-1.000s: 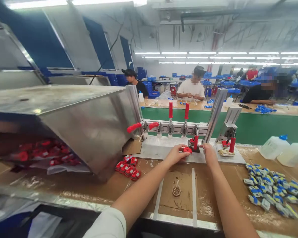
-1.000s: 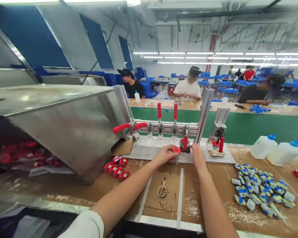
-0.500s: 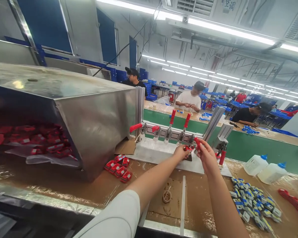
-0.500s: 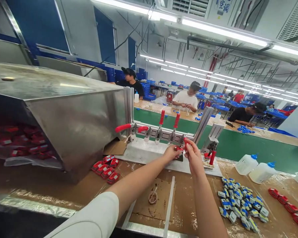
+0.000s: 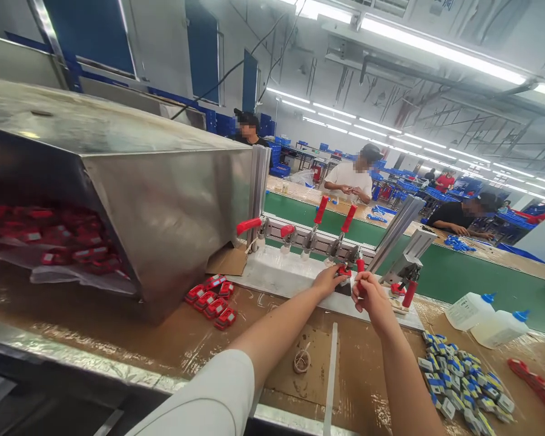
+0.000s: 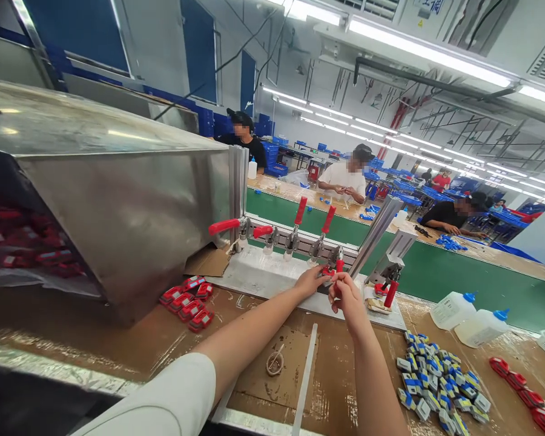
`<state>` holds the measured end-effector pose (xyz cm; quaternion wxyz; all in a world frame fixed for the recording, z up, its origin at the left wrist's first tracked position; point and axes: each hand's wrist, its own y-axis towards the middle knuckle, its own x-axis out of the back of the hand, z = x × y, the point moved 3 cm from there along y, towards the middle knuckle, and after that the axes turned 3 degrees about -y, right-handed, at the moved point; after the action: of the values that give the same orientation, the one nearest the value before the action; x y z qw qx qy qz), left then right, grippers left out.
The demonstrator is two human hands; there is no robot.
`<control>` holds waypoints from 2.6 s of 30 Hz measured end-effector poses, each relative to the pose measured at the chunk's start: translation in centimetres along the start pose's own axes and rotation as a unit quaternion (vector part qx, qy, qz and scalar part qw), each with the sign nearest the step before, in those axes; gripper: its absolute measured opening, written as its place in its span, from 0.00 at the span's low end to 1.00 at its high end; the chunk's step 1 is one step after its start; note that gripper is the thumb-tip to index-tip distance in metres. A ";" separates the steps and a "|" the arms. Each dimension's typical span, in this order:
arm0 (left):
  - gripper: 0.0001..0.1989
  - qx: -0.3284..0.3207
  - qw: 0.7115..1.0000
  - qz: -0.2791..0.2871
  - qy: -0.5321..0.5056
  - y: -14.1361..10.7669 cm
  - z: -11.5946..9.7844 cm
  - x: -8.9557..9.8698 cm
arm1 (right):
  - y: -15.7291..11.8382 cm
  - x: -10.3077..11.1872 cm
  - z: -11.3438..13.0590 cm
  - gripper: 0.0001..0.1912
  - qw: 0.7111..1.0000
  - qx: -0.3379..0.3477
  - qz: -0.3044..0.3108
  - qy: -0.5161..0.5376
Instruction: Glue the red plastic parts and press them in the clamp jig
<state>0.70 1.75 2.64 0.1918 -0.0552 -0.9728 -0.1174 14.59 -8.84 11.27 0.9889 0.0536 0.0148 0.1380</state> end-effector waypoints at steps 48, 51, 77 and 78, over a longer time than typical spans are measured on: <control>0.17 -0.078 0.982 0.173 0.019 -14.5 -1.6 6.1 | -5.7 -7.7 -7.3 0.21 0.872 0.163 0.330 -0.323; 0.18 -0.071 0.977 0.200 0.026 -14.8 -0.7 5.9 | -5.0 -7.0 -7.2 0.23 0.912 0.160 0.279 -0.255; 0.25 -0.028 0.978 0.208 0.022 -14.3 0.2 6.4 | -2.2 -3.8 -9.7 0.21 0.953 0.108 -0.042 -0.279; 0.25 -0.026 0.978 0.208 0.021 -14.3 0.1 6.4 | -2.2 -3.7 -9.7 0.20 0.948 0.110 -0.055 -0.294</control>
<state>-7.42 -11.64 2.02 0.2313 -0.2584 -0.9324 -0.1016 11.19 -10.94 1.40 0.9435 0.1989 -0.2584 0.0589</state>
